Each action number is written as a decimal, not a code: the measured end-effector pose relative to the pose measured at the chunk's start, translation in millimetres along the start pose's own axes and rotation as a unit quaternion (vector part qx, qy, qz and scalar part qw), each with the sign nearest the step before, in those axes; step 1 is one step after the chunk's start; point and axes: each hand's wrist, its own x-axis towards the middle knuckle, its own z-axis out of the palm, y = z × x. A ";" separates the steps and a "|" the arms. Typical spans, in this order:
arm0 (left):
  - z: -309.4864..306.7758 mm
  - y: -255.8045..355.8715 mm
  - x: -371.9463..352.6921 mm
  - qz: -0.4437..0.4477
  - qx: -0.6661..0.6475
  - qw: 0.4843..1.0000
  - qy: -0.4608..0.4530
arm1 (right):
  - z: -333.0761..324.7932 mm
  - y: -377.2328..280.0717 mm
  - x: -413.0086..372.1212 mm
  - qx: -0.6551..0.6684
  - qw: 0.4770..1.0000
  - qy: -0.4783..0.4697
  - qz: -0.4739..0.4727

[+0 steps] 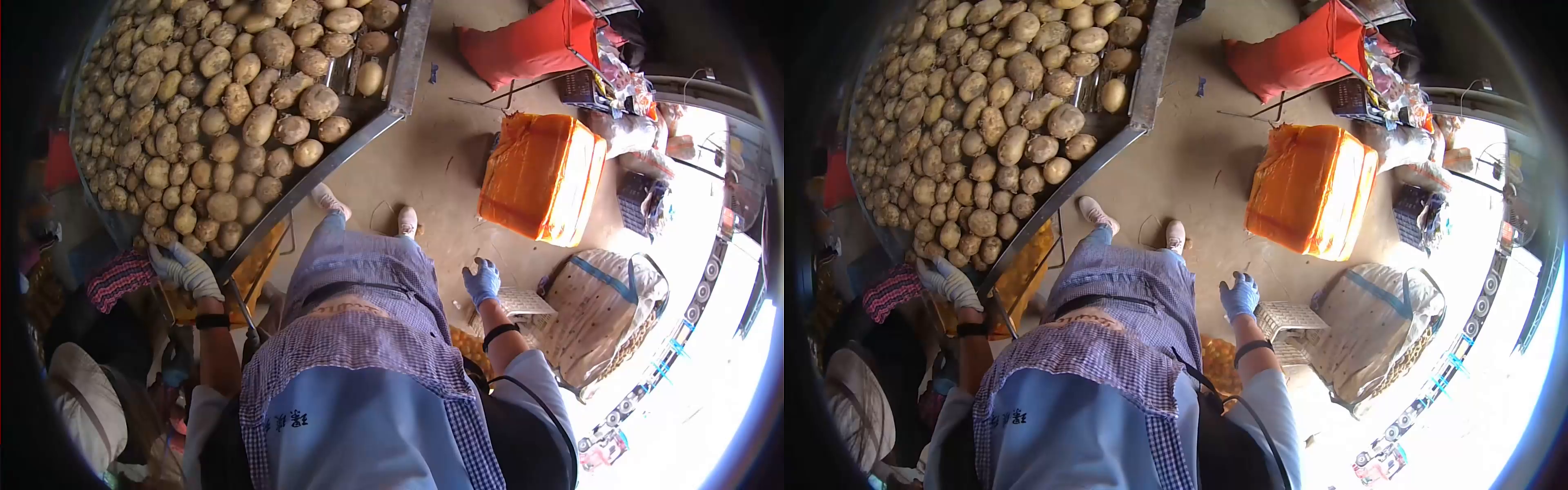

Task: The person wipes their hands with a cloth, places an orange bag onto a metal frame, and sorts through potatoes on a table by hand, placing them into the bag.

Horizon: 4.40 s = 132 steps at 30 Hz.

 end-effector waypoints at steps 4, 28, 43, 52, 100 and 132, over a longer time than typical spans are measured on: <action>-1.5 114.7 -59.3 0.217 -0.108 0.966 -0.086 | 5.9 28.0 40.0 -0.005 0.995 -0.075 -0.064; 83.8 131.0 -501.6 -0.088 -0.047 0.880 -0.464 | 71.8 98.5 514.7 -0.479 0.803 0.118 -0.336; 103.0 151.4 -498.6 -0.120 -0.058 0.869 -0.476 | 100.9 107.6 506.9 -0.493 0.742 -0.015 -0.454; 118.7 119.2 -505.1 -0.236 -0.089 0.859 -0.445 | 177.2 99.5 524.5 -0.595 0.711 -0.046 -0.373; -46.2 243.2 -450.9 -0.145 -0.223 0.859 -0.437 | -127.9 309.7 296.1 0.166 0.954 0.216 0.123; -236.2 45.3 -413.6 0.040 -0.320 0.937 -0.132 | -80.4 -102.5 -269.7 -0.129 0.616 -0.262 -0.732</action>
